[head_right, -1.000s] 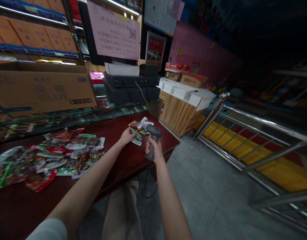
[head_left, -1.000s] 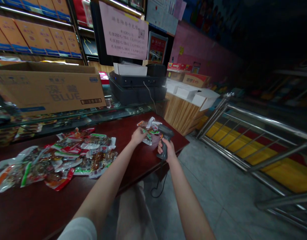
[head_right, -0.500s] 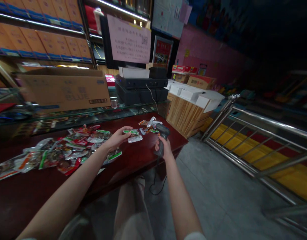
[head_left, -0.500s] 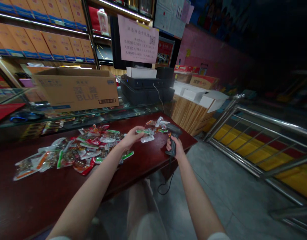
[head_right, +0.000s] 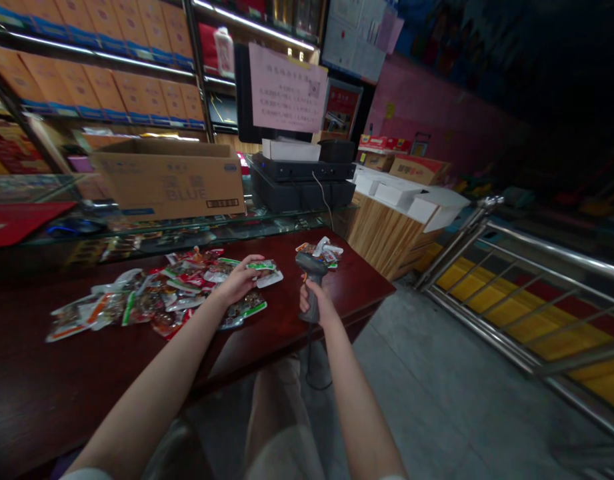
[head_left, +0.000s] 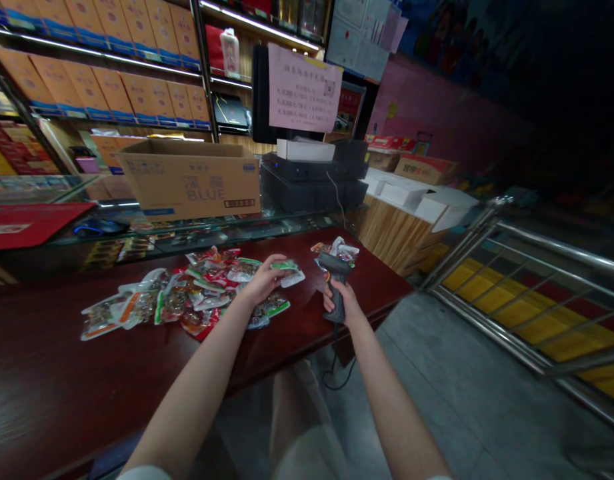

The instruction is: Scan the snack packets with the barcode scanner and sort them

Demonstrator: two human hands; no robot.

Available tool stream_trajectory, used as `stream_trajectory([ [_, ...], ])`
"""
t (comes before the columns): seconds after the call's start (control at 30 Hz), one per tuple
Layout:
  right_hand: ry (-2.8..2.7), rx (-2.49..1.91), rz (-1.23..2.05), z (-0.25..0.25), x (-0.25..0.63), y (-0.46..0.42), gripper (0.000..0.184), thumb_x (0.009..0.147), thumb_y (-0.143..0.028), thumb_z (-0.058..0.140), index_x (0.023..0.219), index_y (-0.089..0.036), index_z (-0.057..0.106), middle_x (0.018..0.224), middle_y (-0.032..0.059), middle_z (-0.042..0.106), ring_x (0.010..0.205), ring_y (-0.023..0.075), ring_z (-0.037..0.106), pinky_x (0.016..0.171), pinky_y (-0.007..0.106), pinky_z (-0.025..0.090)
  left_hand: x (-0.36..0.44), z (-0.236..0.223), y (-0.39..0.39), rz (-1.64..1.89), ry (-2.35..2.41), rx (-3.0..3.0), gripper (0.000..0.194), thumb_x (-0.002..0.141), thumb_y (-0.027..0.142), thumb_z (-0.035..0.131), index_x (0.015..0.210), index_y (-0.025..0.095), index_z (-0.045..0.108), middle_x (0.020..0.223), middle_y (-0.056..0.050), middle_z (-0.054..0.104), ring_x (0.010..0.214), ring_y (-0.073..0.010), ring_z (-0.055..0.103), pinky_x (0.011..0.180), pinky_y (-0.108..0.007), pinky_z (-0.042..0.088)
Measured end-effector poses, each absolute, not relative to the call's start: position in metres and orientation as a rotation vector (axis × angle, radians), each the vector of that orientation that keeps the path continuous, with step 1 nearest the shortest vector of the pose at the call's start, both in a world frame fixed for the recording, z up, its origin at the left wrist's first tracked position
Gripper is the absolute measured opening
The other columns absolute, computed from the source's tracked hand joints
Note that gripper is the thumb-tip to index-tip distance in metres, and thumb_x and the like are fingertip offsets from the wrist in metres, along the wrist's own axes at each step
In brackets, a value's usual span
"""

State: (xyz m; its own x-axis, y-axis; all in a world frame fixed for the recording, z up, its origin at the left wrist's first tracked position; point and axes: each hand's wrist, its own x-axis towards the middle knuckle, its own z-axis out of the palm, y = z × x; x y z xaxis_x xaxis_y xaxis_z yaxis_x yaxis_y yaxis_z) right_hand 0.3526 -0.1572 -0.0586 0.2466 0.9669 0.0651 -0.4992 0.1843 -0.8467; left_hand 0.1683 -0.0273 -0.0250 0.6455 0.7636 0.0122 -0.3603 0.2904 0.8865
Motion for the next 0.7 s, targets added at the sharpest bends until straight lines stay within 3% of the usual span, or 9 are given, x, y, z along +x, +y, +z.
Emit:
stream_trajectory([
  [0.1, -0.707, -0.802, 1.159, -0.063, 0.356, -0.159, 0.029, 0.078, -0.037, 0.065, 0.097, -0.022, 0.051, 0.052, -0.0106, 0.049, 0.031, 0.0064, 0.038, 0.032, 0.019, 0.033, 0.169, -0.026, -0.029, 0.797, 0.466, 1.007, 0.039, 0.059, 0.014, 0.073, 0.095, 0.017, 0.061, 0.072, 0.003, 0.063, 0.064, -0.0101, 0.06, 0.06, -0.021, 0.046],
  [0.2, -0.71, -0.796, 1.169, -0.064, 0.359, -0.161, 0.029, 0.078, -0.038, 0.065, 0.098, -0.022, 0.051, 0.052, -0.0106, 0.049, 0.03, 0.0063, 0.037, 0.031, 0.019, 0.032, 0.174, -0.03, -0.031, 0.868, 0.51, 0.999, 0.031, 0.065, 0.025, 0.075, 0.092, 0.015, 0.062, 0.076, 0.0, 0.067, 0.066, -0.0114, 0.062, 0.063, -0.024, 0.049],
  [0.4, -0.784, -0.815, 1.254, -0.064, 0.357, -0.162, 0.03, 0.079, -0.04, 0.064, 0.1, -0.021, 0.053, 0.052, -0.0102, 0.049, 0.03, 0.0062, 0.036, 0.031, 0.019, 0.033, 0.182, -0.039, -0.028, 0.933, 0.694, 1.128, 0.037, 0.07, 0.049, 0.073, 0.079, 0.015, 0.06, 0.064, 0.0, 0.064, 0.054, -0.0138, 0.058, 0.056, -0.028, 0.05],
  [0.7, -0.886, -0.841, 1.366, -0.063, 0.359, -0.161, 0.029, 0.084, -0.038, 0.061, 0.104, -0.019, 0.052, 0.053, -0.0097, 0.049, 0.03, 0.0055, 0.036, 0.031, 0.018, 0.033, 0.182, -0.05, -0.015, 1.087, 0.931, 1.481, 0.031, 0.081, 0.043, 0.055, 0.064, 0.018, 0.057, 0.059, -0.001, 0.059, 0.058, -0.0158, 0.055, 0.059, -0.026, 0.042],
])
